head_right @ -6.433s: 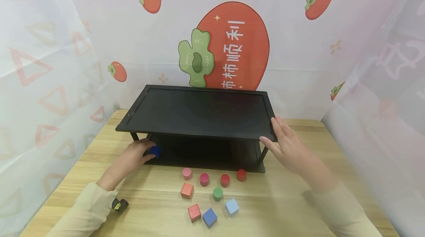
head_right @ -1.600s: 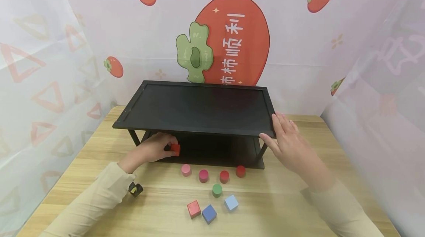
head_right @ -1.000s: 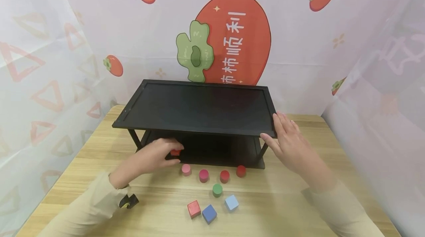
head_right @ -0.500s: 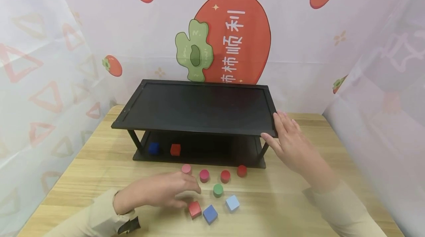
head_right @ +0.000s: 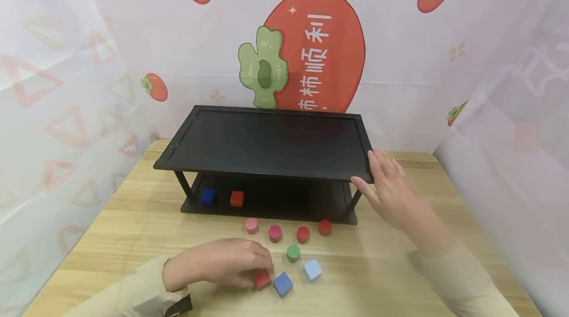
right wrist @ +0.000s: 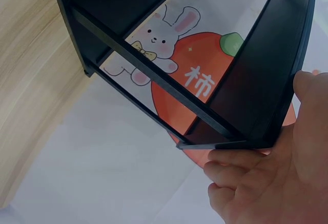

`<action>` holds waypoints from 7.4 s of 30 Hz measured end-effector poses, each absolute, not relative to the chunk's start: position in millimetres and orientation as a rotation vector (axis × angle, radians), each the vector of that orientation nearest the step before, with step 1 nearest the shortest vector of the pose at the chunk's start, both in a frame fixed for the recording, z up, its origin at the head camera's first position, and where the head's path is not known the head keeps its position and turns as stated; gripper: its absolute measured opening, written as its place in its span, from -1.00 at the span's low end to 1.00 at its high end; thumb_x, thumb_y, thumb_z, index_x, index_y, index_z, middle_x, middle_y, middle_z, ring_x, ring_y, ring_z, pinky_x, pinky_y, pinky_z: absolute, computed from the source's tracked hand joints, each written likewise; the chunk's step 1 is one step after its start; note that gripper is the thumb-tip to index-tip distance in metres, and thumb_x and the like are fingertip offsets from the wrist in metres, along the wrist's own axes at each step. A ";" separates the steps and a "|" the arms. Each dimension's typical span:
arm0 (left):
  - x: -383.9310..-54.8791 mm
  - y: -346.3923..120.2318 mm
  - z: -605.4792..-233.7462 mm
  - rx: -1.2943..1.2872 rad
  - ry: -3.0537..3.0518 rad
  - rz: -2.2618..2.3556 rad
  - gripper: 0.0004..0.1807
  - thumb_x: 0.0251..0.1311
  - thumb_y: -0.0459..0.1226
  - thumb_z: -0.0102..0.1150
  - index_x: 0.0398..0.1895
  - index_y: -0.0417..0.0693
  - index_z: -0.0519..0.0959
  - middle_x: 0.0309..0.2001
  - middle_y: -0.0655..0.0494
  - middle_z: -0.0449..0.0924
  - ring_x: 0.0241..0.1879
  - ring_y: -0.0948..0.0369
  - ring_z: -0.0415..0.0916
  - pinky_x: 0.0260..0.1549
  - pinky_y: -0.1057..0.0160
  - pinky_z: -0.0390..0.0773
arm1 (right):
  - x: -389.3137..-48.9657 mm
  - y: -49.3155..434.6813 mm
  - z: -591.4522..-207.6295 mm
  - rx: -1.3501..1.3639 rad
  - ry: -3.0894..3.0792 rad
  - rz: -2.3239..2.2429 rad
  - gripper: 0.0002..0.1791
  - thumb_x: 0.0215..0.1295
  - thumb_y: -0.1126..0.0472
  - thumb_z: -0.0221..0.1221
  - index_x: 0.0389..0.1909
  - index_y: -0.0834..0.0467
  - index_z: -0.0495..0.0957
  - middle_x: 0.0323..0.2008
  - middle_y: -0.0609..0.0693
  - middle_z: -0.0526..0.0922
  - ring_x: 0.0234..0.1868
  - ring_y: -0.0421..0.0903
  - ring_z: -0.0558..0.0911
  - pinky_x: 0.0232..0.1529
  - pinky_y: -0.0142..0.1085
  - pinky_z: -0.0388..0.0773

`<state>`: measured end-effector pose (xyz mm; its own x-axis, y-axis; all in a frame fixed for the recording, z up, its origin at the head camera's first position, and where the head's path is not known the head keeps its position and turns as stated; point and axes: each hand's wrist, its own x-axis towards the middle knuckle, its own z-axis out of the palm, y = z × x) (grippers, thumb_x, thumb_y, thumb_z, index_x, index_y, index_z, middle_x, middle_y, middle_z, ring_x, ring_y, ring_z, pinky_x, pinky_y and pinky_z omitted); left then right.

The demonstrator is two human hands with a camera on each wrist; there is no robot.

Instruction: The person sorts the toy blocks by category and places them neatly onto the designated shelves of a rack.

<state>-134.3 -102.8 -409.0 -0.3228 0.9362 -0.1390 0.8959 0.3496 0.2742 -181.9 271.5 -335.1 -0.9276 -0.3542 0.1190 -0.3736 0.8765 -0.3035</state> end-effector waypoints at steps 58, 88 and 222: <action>-236.6 -108.9 -391.2 0.819 2.828 0.305 -0.77 0.28 -0.15 0.47 -0.17 0.05 0.58 -0.25 0.14 0.60 -0.41 0.24 0.44 -0.35 0.26 0.50 | -180.9 273.9 -336.1 0.571 -3.003 0.517 -0.05 0.67 -0.22 -0.09 0.67 0.39 -0.18 0.67 0.42 -0.09 0.68 0.44 -0.10 0.66 0.28 -0.21; -250.3 -84.5 -406.6 0.755 2.812 0.207 -0.71 0.28 -0.14 0.45 -0.48 0.08 0.51 -0.49 0.21 0.43 -0.49 0.25 0.32 -0.42 0.27 0.37 | -181.8 272.5 -333.7 0.570 -2.993 0.527 -0.05 0.68 -0.22 -0.10 0.67 0.39 -0.19 0.67 0.42 -0.09 0.67 0.45 -0.10 0.66 0.27 -0.22; -215.3 2.5 -382.6 1.265 2.801 -0.085 -0.70 0.39 -0.04 0.36 0.09 0.12 0.71 -0.06 0.23 0.70 -0.16 0.29 0.61 -0.21 0.33 0.66 | -182.3 273.3 -338.4 0.599 -2.945 0.536 -0.08 0.69 -0.18 -0.08 0.67 0.39 -0.15 0.65 0.42 -0.03 0.65 0.46 -0.03 0.62 0.32 -0.10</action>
